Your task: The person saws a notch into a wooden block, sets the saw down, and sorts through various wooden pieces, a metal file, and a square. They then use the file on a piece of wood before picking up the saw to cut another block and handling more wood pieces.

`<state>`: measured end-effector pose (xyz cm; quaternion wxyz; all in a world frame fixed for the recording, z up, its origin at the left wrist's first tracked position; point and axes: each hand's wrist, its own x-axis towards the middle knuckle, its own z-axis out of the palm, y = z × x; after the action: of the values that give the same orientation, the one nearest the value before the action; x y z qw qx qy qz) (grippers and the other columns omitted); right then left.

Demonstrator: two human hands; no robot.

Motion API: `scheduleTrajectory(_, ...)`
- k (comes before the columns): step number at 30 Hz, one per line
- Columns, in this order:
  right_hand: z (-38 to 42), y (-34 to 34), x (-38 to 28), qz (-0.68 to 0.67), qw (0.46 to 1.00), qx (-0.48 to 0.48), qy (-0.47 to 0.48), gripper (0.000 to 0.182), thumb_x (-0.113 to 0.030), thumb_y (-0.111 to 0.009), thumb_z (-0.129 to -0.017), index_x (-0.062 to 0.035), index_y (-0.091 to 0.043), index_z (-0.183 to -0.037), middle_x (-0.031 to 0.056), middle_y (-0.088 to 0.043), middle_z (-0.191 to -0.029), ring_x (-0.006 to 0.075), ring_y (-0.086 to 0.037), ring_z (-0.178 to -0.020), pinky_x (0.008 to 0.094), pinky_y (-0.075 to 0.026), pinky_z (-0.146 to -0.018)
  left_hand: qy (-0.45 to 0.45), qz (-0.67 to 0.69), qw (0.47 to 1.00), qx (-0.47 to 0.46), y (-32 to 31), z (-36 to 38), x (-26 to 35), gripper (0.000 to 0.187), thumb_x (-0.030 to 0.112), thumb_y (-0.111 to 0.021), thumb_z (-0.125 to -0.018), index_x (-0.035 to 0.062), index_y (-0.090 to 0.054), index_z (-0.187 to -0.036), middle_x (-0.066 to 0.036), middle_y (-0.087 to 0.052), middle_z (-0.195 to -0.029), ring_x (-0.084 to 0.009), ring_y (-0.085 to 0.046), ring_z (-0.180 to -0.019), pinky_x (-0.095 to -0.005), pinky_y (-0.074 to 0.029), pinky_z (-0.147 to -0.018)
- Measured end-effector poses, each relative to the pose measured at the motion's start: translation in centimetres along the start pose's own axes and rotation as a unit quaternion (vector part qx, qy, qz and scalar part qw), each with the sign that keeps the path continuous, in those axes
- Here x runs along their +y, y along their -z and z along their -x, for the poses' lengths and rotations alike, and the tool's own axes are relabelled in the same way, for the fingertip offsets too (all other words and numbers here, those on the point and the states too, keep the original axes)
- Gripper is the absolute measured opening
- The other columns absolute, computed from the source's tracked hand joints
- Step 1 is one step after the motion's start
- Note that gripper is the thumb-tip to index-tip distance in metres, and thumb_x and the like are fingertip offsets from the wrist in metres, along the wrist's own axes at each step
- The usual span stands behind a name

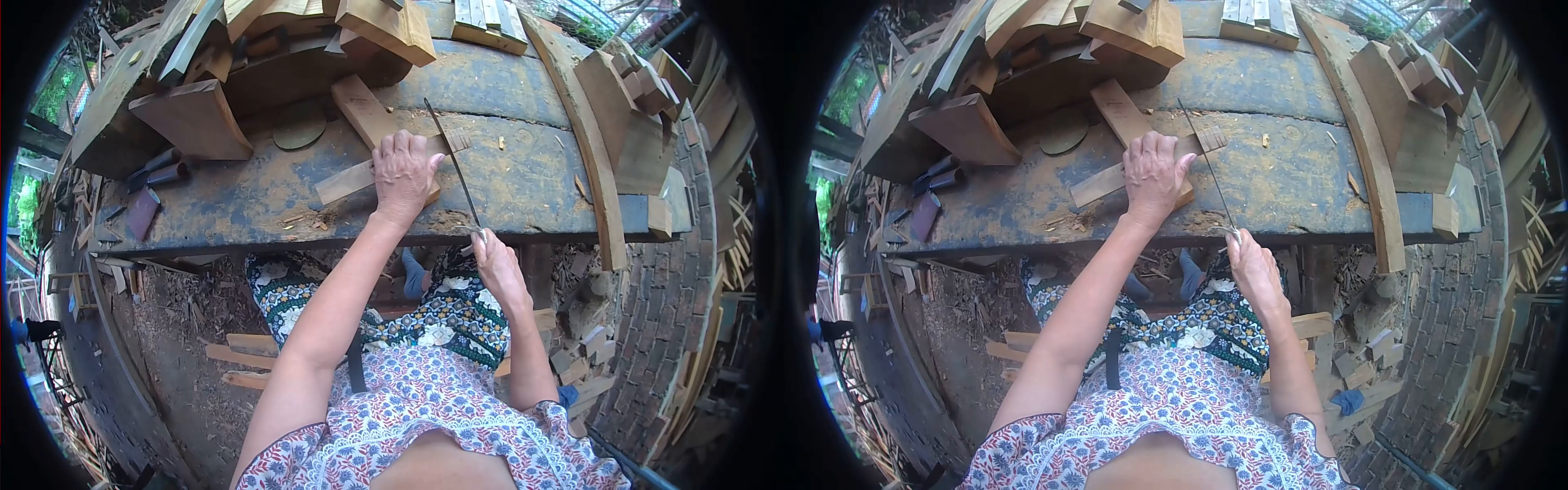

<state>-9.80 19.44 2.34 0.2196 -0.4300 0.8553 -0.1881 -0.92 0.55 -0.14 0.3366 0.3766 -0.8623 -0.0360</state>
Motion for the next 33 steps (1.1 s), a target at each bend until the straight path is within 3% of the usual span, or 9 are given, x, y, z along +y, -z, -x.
scheduleTrajectory(9, 1.2, 0.4, 0.1, 0.000, 0.999, 0.005, 0.036, 0.031, -0.033, -0.041, -0.100, -0.0035, -0.051, -0.099, 0.0284, -0.062, -0.084, 0.0473, -0.059, -0.085, 0.0567, -0.045, -0.072, -0.009, -0.008, 1.000, 0.004, 0.2, 0.1, 0.0, 0.033, 0.035, -0.070, -0.079, 0.0107, -0.057, -0.098, -0.007, -0.049, -0.094, -0.0266, -0.048, -0.093, -0.0388, -0.040, -0.080)
scheduleTrajectory(15, 1.4, 0.3, 0.3, 0.013, 1.000, -0.018, 0.003, 0.030, -0.033, -0.042, -0.100, -0.0044, -0.051, -0.099, 0.0280, -0.062, -0.082, 0.0476, -0.059, -0.082, 0.0569, -0.046, -0.071, -0.013, -0.001, 1.000, 0.010, -0.2, 0.1, -0.2, 0.034, 0.035, -0.070, -0.078, 0.0110, -0.056, -0.097, -0.007, -0.050, -0.094, -0.0268, -0.049, -0.092, -0.0389, -0.040, -0.079)
scheduleTrajectory(17, 0.5, -0.1, 0.1, 0.020, 0.999, 0.020, 0.037, 0.030, -0.033, -0.042, -0.100, -0.0047, -0.052, -0.099, 0.0277, -0.063, -0.083, 0.0478, -0.059, -0.083, 0.0570, -0.046, -0.071, -0.029, 0.008, 0.999, 0.025, -0.1, 0.0, -0.3, 0.035, 0.035, -0.071, -0.077, 0.0081, -0.054, -0.092, -0.009, -0.048, -0.092, -0.0271, -0.048, -0.090, -0.0401, -0.040, -0.078)
scheduleTrajectory(26, -1.3, -1.0, 0.2, -0.007, 0.999, 0.022, 0.048, 0.030, -0.033, -0.043, -0.100, -0.0043, -0.053, -0.102, 0.0290, -0.062, -0.085, 0.0481, -0.059, -0.087, 0.0571, -0.046, -0.073, -0.015, 0.008, 1.000, 0.014, 0.2, 0.0, -0.2, 0.034, 0.035, -0.071, -0.077, 0.0108, -0.057, -0.098, -0.007, -0.051, -0.094, -0.0270, -0.049, -0.092, -0.0389, -0.041, -0.079)
scheduleTrajectory(33, 0.7, -0.1, -0.6, 0.009, 1.000, -0.005, -0.016, 0.031, -0.034, -0.042, -0.100, -0.0042, -0.051, -0.099, 0.0292, -0.062, -0.083, 0.0484, -0.058, -0.086, 0.0576, -0.045, -0.072, -0.006, 0.005, 1.000, 0.011, 0.0, 0.0, -0.2, 0.034, 0.035, -0.071, -0.078, 0.0105, -0.057, -0.097, -0.007, -0.050, -0.094, -0.0270, -0.049, -0.092, -0.0389, -0.041, -0.079)
